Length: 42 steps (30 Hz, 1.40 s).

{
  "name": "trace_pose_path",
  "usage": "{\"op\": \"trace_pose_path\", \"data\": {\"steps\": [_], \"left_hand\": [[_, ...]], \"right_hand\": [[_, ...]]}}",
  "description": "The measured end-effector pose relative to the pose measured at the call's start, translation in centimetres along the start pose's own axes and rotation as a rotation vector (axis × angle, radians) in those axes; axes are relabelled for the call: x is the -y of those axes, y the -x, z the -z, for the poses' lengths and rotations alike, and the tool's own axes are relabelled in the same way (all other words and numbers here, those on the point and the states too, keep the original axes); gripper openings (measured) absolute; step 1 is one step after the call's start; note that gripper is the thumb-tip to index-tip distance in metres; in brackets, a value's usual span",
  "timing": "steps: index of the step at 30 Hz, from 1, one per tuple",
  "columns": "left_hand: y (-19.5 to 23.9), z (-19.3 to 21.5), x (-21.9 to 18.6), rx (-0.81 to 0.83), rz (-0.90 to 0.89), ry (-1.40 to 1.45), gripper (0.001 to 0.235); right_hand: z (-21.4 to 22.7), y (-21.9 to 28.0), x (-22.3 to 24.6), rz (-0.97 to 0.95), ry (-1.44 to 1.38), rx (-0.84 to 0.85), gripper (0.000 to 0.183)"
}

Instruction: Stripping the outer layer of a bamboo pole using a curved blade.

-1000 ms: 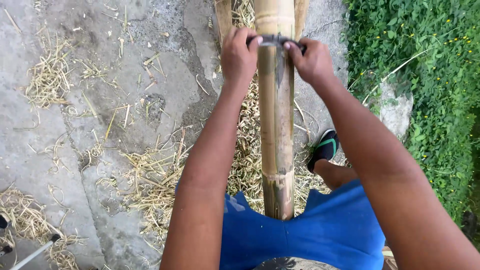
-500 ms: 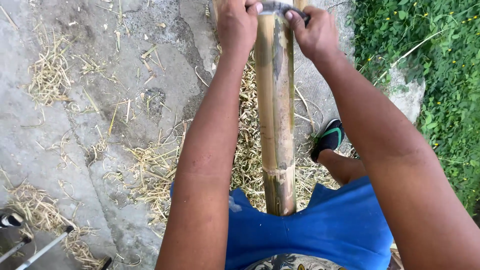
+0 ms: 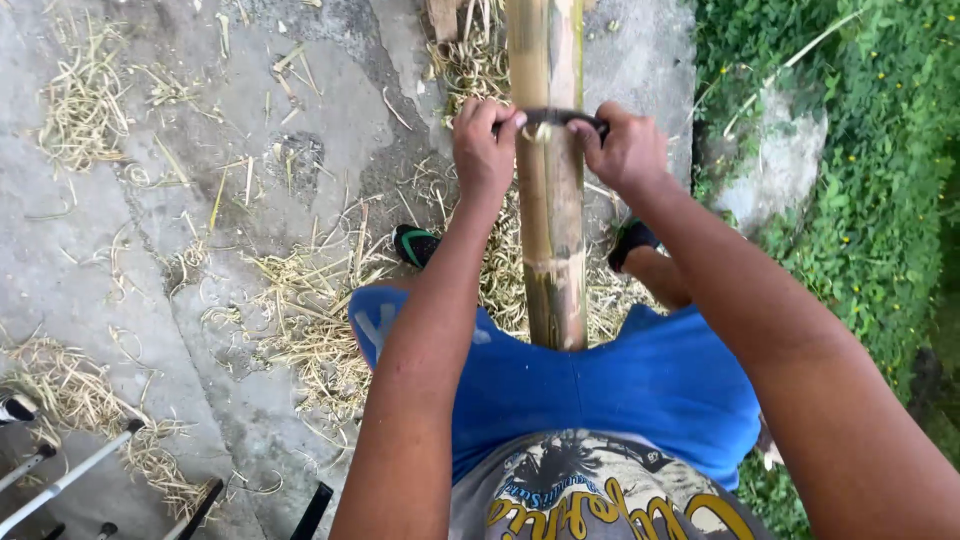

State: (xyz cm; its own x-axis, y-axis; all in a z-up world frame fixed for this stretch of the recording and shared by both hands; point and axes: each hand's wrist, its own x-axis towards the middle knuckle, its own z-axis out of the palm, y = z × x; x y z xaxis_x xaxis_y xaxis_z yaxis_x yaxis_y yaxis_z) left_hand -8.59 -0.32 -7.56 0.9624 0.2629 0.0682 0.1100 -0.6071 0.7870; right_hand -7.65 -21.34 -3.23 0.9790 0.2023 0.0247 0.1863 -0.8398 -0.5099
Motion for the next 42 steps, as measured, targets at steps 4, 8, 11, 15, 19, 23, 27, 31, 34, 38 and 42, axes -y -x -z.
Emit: {"op": "trace_pose_path", "data": {"steps": [4, 8, 11, 15, 19, 23, 27, 31, 34, 38, 42], "left_hand": [[7.2, 2.0, -0.7, 0.029, 0.016, 0.035, 0.018], [13.4, 3.9, -1.1, 0.044, 0.015, 0.044, 0.017], [18.8, 5.3, -0.3, 0.132, 0.107, 0.074, 0.012], [19.1, 5.7, 0.1, 0.171, 0.191, 0.136, 0.012], [14.3, 4.4, -0.1, 0.101, 0.172, 0.143, 0.017], [4.2, 2.0, -1.3, 0.072, 0.182, 0.059, 0.022], [-5.9, -2.9, -0.5, 0.0, 0.159, 0.076, 0.021], [-13.8, -7.6, 2.5, -0.192, -0.006, -0.038, 0.03], [-16.9, -8.6, 3.0, -0.125, 0.122, -0.044, 0.039], [-16.7, -7.6, 2.6, -0.177, 0.071, -0.06, 0.041], [-14.1, -5.2, 0.9, -0.138, 0.032, -0.129, 0.038]], "right_hand": [[0.8, 6.1, 1.0, -0.054, 0.052, 0.109, 0.046], [-0.2, 13.4, 0.7, -0.097, 0.015, 0.164, 0.047], [-0.2, 16.9, 1.3, -0.165, 0.021, 0.221, 0.046], [0.7, 17.8, 1.9, -0.284, -0.06, 0.472, 0.047], [1.5, 12.2, 2.6, -0.201, 0.05, 0.331, 0.051], [0.1, 3.1, 0.0, -0.137, 0.035, 0.189, 0.051], [0.4, -6.0, -1.8, -0.152, 0.022, 0.208, 0.055], [-0.1, -12.7, -3.3, 0.121, 0.056, -0.049, 0.047], [0.3, -15.2, -3.1, 0.246, 0.039, -0.155, 0.036], [0.8, -15.0, -2.6, 0.299, -0.029, -0.198, 0.031], [-0.1, -13.1, -3.4, 0.279, 0.006, -0.19, 0.036]]}}
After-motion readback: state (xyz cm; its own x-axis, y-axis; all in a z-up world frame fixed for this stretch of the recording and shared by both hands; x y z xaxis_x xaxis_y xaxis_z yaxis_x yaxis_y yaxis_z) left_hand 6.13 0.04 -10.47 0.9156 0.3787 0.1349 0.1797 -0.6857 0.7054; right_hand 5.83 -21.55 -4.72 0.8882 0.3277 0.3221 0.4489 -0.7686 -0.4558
